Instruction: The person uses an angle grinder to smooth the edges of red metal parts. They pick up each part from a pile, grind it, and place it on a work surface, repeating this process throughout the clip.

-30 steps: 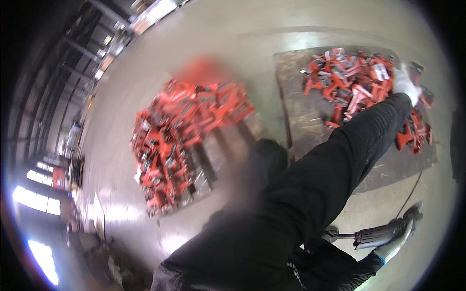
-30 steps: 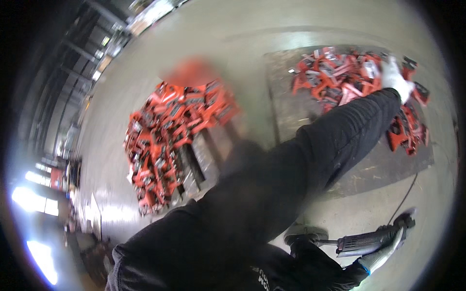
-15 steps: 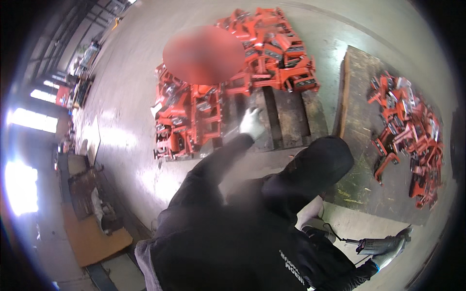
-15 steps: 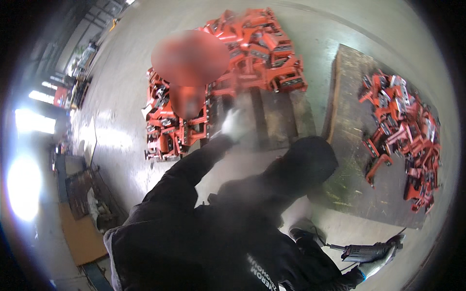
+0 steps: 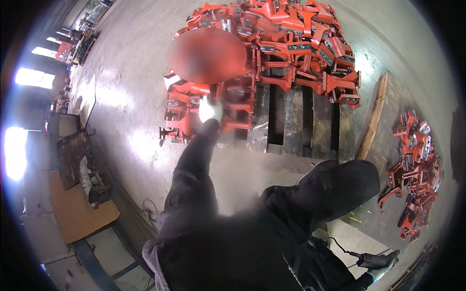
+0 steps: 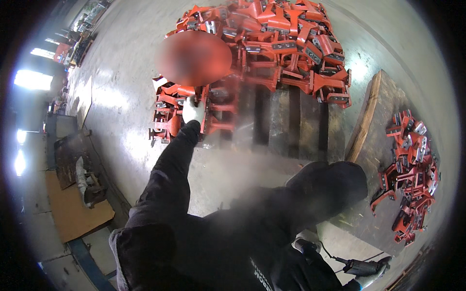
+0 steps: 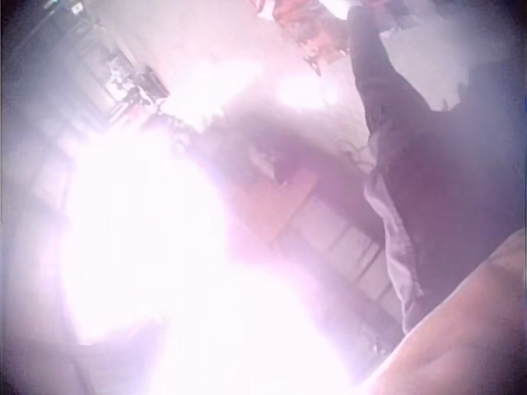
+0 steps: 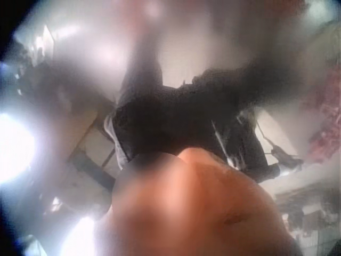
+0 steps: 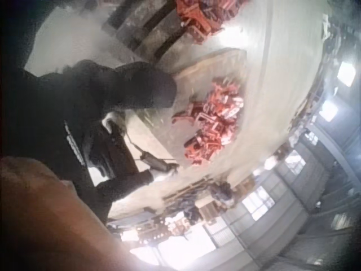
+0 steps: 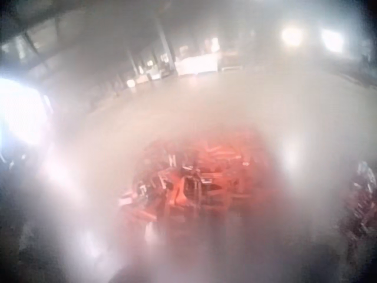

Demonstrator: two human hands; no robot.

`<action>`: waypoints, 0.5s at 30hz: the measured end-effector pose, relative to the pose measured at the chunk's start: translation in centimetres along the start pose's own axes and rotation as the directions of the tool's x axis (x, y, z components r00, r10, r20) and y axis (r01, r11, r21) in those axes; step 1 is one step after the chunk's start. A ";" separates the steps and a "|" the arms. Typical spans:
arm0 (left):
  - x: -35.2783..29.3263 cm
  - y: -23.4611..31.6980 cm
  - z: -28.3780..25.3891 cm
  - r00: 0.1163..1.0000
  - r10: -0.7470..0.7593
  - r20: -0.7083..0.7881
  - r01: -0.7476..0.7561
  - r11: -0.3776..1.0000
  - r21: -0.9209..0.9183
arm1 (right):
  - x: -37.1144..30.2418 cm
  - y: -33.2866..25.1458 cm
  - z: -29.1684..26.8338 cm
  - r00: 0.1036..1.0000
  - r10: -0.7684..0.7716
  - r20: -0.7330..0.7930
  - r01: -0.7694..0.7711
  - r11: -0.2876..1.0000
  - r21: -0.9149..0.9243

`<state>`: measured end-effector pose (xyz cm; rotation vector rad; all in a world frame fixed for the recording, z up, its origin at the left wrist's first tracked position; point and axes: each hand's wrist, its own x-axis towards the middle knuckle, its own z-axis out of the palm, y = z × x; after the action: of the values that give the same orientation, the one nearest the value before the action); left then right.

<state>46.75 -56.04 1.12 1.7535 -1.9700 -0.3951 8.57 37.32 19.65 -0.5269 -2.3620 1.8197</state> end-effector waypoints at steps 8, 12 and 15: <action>11.9 0.8 -1.2 0.949 0.230 0.217 -0.316 0.711 0.628 | -2.8 -1.9 1.8 0.999 -0.007 0.038 0.008 1.000 -0.008; 14.5 4.2 1.6 0.941 0.281 0.189 -0.327 0.607 0.724 | -3.5 0.1 -0.6 0.999 -0.028 -0.030 0.026 0.997 -0.071; 15.2 4.5 3.6 0.928 0.130 0.349 -0.362 0.535 0.763 | -3.2 1.3 -2.9 0.997 -0.066 -0.030 0.059 0.979 -0.195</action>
<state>39.96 -70.73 2.67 1.9038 -2.8395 0.5573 12.70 39.19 19.57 -0.4947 -2.5155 1.5500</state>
